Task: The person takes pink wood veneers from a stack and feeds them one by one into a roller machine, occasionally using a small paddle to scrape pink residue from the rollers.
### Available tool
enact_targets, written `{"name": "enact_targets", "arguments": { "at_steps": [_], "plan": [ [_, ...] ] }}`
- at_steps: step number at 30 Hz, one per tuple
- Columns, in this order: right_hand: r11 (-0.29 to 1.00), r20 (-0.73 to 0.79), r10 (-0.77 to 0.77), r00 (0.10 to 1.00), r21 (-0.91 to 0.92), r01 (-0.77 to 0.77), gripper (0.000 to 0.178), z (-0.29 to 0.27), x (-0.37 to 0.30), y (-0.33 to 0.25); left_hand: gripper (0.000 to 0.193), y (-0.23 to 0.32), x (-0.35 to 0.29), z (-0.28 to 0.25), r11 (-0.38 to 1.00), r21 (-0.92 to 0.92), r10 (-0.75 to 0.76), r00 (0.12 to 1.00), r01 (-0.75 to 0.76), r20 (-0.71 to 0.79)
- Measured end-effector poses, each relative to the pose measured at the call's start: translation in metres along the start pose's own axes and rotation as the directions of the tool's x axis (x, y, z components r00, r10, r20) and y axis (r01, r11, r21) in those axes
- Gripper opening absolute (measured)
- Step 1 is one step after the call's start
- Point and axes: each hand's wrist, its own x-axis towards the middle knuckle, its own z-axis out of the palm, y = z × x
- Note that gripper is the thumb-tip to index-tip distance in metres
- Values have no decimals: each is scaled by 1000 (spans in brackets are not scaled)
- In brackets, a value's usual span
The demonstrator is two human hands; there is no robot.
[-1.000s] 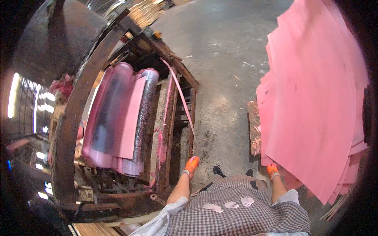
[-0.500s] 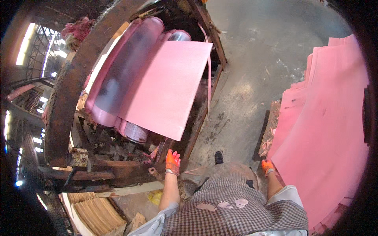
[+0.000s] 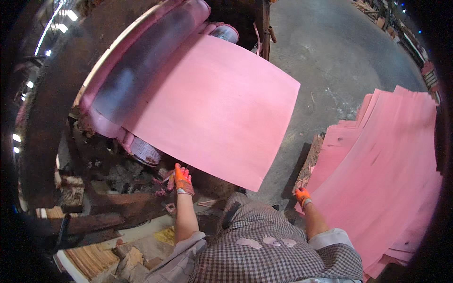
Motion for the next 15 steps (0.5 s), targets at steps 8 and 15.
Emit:
{"name": "enact_targets", "arguments": {
  "at_steps": [8,15],
  "plan": [
    [999,130,38,991,23,-41,59,32,-45,-73,59,39,75,15,985,-43,161,981,-166,-109],
    [1000,249,-7,968,5,5,74,67,-76,-170,68,52,93,17,990,-134,81,952,-42,295]
  ]
}}
